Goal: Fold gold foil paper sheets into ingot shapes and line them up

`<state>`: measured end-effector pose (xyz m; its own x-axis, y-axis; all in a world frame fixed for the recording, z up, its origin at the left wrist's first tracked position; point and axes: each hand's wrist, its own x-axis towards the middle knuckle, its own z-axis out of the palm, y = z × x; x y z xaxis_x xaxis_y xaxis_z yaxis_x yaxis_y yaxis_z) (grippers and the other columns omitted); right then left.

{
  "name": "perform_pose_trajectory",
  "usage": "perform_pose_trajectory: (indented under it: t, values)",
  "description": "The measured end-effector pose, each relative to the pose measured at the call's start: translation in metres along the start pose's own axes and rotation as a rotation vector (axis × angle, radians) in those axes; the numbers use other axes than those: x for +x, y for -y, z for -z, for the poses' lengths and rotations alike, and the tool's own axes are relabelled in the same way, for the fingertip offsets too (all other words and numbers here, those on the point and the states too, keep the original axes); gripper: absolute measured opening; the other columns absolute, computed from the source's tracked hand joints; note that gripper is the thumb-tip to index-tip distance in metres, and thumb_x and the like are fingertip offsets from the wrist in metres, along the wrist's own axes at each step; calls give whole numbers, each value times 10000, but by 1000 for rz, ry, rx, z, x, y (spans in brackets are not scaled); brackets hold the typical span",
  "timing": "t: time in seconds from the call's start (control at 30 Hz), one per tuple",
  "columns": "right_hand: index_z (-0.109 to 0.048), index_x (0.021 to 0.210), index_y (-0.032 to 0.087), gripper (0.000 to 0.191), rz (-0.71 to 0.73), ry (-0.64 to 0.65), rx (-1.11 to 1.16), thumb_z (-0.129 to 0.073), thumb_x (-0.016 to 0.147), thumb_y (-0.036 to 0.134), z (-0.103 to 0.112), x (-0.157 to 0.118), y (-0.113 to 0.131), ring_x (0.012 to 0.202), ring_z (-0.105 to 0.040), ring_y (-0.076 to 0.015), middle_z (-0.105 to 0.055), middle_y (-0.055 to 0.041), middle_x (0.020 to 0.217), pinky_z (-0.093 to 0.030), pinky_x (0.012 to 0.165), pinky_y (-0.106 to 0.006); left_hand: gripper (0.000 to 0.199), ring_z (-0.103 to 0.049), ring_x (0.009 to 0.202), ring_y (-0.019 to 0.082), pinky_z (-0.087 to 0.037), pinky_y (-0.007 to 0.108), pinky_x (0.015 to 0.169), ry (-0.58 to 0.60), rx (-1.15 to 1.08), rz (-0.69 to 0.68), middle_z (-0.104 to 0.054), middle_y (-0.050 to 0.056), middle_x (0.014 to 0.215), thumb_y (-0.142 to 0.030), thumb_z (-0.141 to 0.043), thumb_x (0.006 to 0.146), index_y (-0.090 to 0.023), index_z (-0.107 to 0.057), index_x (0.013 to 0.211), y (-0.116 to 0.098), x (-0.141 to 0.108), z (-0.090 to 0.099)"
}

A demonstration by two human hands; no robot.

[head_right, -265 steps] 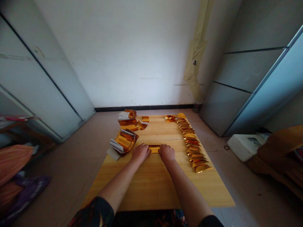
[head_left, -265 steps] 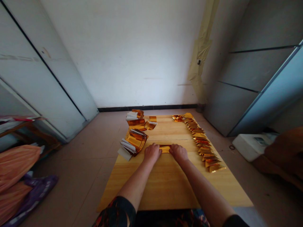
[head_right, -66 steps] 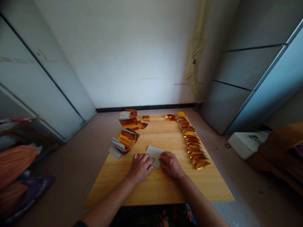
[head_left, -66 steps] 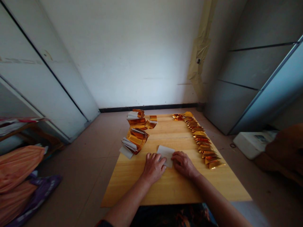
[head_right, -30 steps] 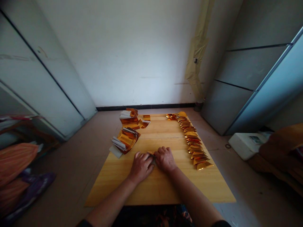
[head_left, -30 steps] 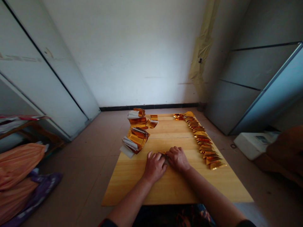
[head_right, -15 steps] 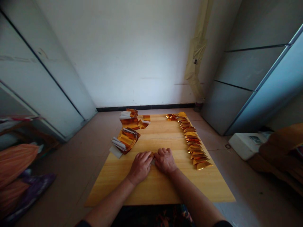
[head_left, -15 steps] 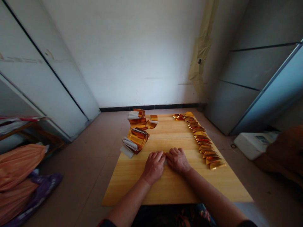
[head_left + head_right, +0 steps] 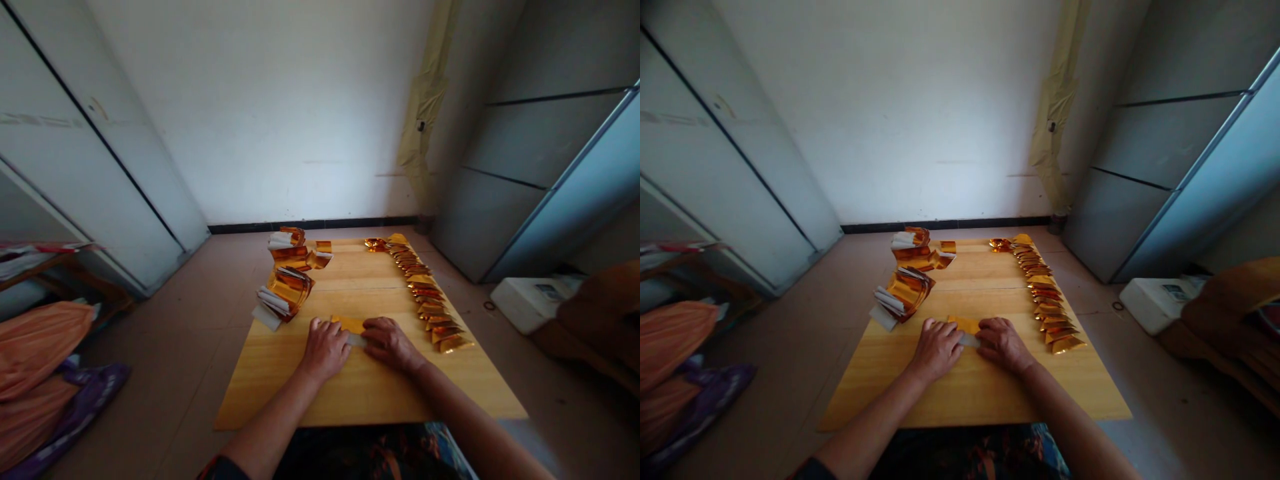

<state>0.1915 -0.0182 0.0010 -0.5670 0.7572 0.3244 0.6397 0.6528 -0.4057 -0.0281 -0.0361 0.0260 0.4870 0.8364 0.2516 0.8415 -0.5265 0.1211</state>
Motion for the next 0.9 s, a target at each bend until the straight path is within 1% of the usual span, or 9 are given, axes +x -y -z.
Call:
perform_pose_trajectory:
  t: [0.2, 0.33, 0.4, 0.5, 0.57, 0.63, 0.73, 0.83, 0.9]
  values:
    - [-686, 948, 245, 153, -12, -7, -53, -589, 841, 297, -3, 6, 0, 949, -539, -189, -630, -58, 1020, -366, 852, -344, 173, -533, 937, 224, -266, 491, 956, -15, 7, 8, -612, 52, 992, -353, -603, 808, -241, -628, 937, -2, -1, -4]
    - [-699, 879, 251, 112, -25, -27, -65, -606, 835, 294, -5, 11, 0, 914, -547, -185, -641, -43, 957, -356, 819, -342, 168, -529, 944, 219, -243, 516, 980, -45, 27, 30, -615, 45, 962, -346, -633, 793, -235, -630, 920, -4, 1, -9]
    - [-704, 849, 254, 102, -53, -44, -48, -613, 832, 297, -6, 13, 0, 904, -552, -181, -643, -36, 942, -354, 817, -340, 145, -520, 961, 226, -262, 517, 969, -64, 39, 35, -613, 45, 938, -336, -626, 800, -230, -630, 898, -6, 2, -11]
    - [-707, 816, 254, 117, -86, -41, -9, -607, 835, 312, -5, 14, -1, 893, -558, -180, -647, -34, 930, -361, 818, -340, 107, -517, 938, 225, -366, 436, 876, -69, 50, 32, -604, 57, 890, -298, -579, 832, -205, -633, 834, -7, 5, -17]
    - [-706, 855, 256, 121, -69, -25, 19, -617, 823, 330, -3, 13, -3, 910, -557, -188, -647, -39, 955, -366, 830, -347, 142, -519, 892, 210, -409, 370, 798, -70, 58, 32, -594, 62, 857, -250, -526, 860, -191, -630, 784, -7, 6, -22]
    - [-700, 923, 256, 163, -40, -8, 41, -639, 796, 336, -1, 10, -5, 938, -552, -198, -641, -48, 995, -370, 849, -354, 195, -517, 850, 192, -428, 331, 755, -78, 58, 28, -584, 60, 835, -207, -477, 879, -185, -623, 752, -6, 6, -26]
    - [-696, 958, 250, 182, -18, 7, 61, -617, 798, 286, 2, 7, -7, 940, -547, -195, -638, -55, 1004, -379, 853, -347, 219, -513, 830, 181, -442, 313, 756, -91, 35, 14, -574, 54, 820, -179, -449, 885, -188, -615, 742, -4, 6, -29]
    - [-708, 919, 257, 165, -29, 7, 47, -574, 823, 241, 2, 8, -8, 925, -547, -190, -642, -52, 978, -380, 840, -344, 216, -514, 836, 185, -450, 318, 760, -86, 19, 11, -572, 56, 829, -179, -440, 887, -190, -615, 761, -4, 4, -27]
    - [-715, 896, 264, 154, -51, 7, 26, -580, 824, 245, 0, 10, -8, 921, -547, -193, -643, -51, 970, -376, 835, -348, 193, -516, 852, 193, -453, 325, 764, -70, 15, 13, -575, 61, 858, -186, -445, 882, -193, -620, 803, -5, 3, -24]
